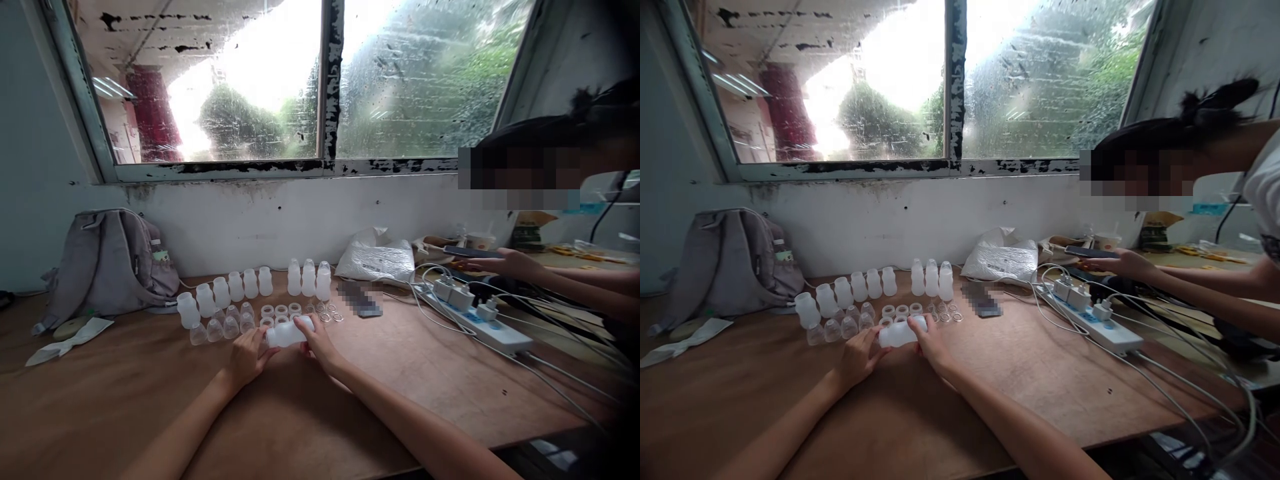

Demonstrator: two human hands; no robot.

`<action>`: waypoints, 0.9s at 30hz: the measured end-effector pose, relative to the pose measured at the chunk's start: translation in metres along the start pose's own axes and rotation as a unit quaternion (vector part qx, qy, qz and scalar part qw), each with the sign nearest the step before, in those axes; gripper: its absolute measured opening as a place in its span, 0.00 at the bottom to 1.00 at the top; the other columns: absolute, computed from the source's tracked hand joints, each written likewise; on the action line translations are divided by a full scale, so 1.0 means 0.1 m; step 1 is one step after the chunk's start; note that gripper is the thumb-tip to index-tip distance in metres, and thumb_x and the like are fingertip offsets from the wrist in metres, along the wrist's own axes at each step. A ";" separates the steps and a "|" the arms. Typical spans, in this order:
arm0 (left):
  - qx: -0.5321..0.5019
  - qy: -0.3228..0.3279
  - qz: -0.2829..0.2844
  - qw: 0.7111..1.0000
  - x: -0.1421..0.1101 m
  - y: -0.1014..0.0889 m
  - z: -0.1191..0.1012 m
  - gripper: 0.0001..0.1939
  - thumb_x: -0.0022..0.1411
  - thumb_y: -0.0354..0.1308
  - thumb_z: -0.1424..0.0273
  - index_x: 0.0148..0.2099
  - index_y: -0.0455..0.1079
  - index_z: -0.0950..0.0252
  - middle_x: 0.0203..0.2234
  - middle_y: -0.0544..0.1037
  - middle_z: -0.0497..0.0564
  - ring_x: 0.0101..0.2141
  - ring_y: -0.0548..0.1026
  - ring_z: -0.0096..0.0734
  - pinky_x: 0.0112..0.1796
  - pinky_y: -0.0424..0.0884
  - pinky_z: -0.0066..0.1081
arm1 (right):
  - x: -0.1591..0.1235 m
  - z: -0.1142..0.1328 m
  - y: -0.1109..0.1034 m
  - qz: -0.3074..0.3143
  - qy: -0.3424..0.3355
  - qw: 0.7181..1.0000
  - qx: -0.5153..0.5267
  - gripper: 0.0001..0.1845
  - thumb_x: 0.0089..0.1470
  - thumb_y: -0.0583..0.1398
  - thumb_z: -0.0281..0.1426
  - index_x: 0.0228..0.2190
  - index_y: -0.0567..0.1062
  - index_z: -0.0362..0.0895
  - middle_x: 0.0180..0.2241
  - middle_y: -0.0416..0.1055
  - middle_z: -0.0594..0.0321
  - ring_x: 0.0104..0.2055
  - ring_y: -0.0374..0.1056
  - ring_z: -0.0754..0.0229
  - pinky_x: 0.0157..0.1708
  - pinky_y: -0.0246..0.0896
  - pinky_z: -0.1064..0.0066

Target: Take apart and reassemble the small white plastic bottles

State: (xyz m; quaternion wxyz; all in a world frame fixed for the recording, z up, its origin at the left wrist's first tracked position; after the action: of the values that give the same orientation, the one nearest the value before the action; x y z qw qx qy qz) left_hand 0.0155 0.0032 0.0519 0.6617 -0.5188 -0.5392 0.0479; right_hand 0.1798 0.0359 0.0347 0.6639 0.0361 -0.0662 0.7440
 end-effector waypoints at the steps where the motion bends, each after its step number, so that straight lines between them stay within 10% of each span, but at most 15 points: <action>1: 0.001 0.010 0.007 1.000 -0.01 -0.01 -0.01 0.18 0.57 0.49 0.61 0.47 0.58 0.67 0.34 0.72 0.57 0.34 0.72 0.38 0.34 0.68 0.34 | -0.01 0.00 0.01 0.006 -0.004 1.000 -0.008 0.17 0.47 0.53 0.47 0.32 0.61 0.46 0.13 0.57 0.73 0.11 0.54 0.68 0.09 0.44 0.78; 19: -0.217 -0.082 0.082 0.969 0.01 -0.04 -0.11 0.16 0.55 0.47 0.57 0.33 0.63 0.66 0.20 0.68 0.49 0.21 0.66 0.26 0.24 0.60 0.25 | -0.12 0.36 0.02 0.051 -0.116 0.992 -0.024 0.15 0.46 0.57 0.40 0.34 0.64 0.46 0.27 0.63 0.67 0.23 0.59 0.68 0.18 0.56 0.78; 24: -0.476 -0.283 0.176 0.814 -0.07 0.31 0.05 0.33 0.55 0.29 0.46 0.21 0.61 0.67 0.10 0.61 0.46 0.10 0.56 0.19 0.13 0.49 0.23 | -0.14 0.49 0.04 0.077 -0.130 0.988 -0.018 0.17 0.43 0.59 0.38 0.36 0.63 0.47 0.30 0.63 0.67 0.29 0.59 0.66 0.24 0.58 0.77; 27: -0.542 -0.350 0.135 0.752 -0.08 0.36 0.17 0.33 0.53 0.32 0.45 0.30 0.64 0.69 0.15 0.65 0.46 0.09 0.58 0.18 0.10 0.46 0.21 | -0.11 0.48 0.03 0.070 -0.128 0.989 0.004 0.17 0.43 0.60 0.37 0.37 0.63 0.47 0.30 0.62 0.67 0.29 0.59 0.66 0.24 0.58 0.77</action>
State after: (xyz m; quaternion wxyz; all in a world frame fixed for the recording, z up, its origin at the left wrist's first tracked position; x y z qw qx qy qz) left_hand 0.0168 0.0258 0.0182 0.0208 -0.8047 -0.5932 0.0146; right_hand 0.1765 0.0175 0.0804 0.5959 0.1293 -0.1502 0.7782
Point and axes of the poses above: each hand's wrist, its own x-axis towards the middle knuckle, its own y-axis out of the palm, z = x × y, the point moved 6 cm from there along x, towards the middle knuckle
